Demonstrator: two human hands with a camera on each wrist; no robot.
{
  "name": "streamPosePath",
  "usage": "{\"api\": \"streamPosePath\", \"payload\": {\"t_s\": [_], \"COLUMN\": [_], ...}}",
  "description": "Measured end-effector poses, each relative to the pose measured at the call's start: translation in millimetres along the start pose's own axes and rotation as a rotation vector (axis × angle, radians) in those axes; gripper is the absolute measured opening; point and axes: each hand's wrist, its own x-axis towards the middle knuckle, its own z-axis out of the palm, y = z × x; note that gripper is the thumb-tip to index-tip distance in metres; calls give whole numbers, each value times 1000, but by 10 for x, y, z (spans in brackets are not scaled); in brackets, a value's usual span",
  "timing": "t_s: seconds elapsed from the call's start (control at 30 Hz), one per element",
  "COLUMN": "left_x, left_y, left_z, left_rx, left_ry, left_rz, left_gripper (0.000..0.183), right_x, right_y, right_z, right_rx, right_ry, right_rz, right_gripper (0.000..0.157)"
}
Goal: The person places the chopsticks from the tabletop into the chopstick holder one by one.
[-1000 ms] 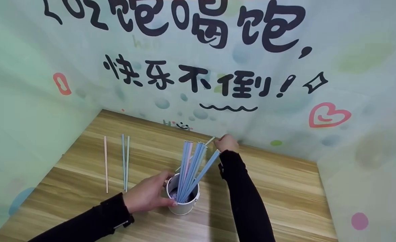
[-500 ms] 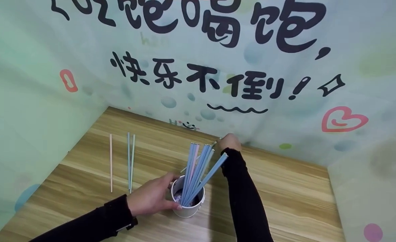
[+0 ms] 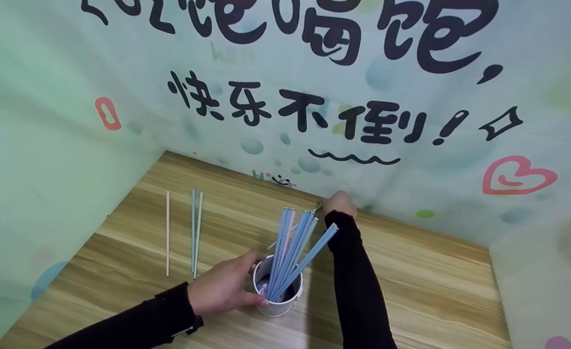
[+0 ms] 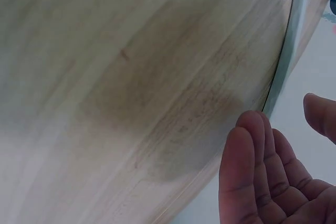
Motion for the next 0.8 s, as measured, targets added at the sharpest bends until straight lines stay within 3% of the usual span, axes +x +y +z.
{"api": "streamPosePath", "payload": {"t_s": [0.33,0.57,0.8], "left_x": [7,3,-14], "left_y": [-7,9,-31], "left_z": [9,36,17], "left_rx": [7,11,10], "left_ry": [-2,-9,-1], "left_rz": [1,-2,-12], "left_gripper": [81,83,80], "right_x": [123,155,146], "right_y": [50,163,147], "right_z": [92,135,132], "right_rx": [0,-36,-1], "right_ry": [-26,-2,-7], "right_rz": [35,18,-13], "right_gripper": [45,46,39]}}
